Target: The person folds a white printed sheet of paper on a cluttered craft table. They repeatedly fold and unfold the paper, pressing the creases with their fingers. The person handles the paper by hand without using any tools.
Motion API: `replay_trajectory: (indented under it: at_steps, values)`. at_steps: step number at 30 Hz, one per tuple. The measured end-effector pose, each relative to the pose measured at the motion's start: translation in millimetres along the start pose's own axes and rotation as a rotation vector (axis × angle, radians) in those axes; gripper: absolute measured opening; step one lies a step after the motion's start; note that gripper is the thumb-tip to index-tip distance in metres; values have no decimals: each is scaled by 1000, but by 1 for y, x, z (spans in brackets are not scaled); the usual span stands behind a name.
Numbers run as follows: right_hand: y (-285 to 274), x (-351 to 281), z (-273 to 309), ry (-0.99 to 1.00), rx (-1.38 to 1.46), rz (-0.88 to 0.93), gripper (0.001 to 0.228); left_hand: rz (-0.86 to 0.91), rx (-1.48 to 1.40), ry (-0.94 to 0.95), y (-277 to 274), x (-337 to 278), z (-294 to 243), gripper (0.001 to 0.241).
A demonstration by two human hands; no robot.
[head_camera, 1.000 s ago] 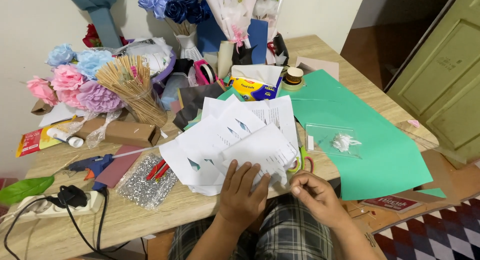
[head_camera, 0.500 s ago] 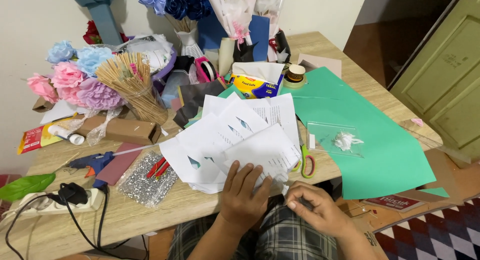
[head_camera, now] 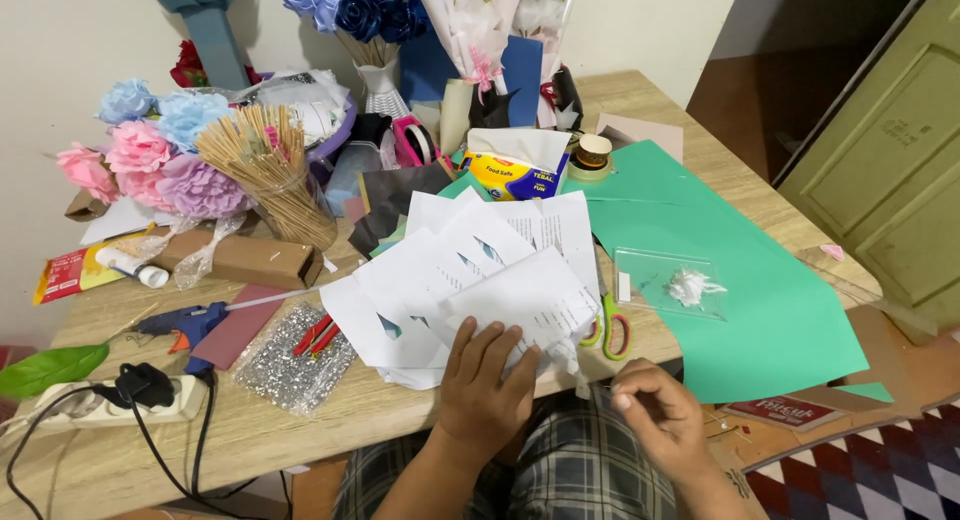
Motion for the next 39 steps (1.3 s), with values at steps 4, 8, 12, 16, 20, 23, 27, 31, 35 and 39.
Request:
replay_trajectory:
  at_steps: [4,8,12,16,20,23,27,31,35,39]
  values:
    - [-18,-2,-17,75,94,-137,9,-1,7,-15,1,2,-1,19]
    - [-12,8,-41,311,58,-77,50,16,16,-40,1,4,-1,16]
    - [20,28,-38,461,-22,62,36,49,27,-28,-3,7,0,15]
    - [39,34,-33,624,-7,-34,14,139,21,-14,-4,7,2,31]
    - [43,16,-63,566,172,-46,9,272,56,5,-1,14,0,38]
    - [43,2,-73,566,197,-121,10,315,84,26,3,14,-2,35]
    - [55,1,-55,422,224,-146,12,308,55,25,3,14,-1,35]
    - [59,-6,-64,453,298,-194,10,266,74,23,3,14,-1,30]
    - [60,-10,-63,439,304,-204,10,229,82,24,5,10,-3,26]
    - [62,-13,-63,427,277,-207,11,243,58,8,8,6,-2,34]
Point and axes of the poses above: each hand's wrist, its own x-axis towards the middle knuckle, its own y-axis out of the palm, z = x × y, the point moved 6 cm from there along x, towards the middle knuckle, and after that the axes turned 13 degrees about y, right-handed, at the moved point
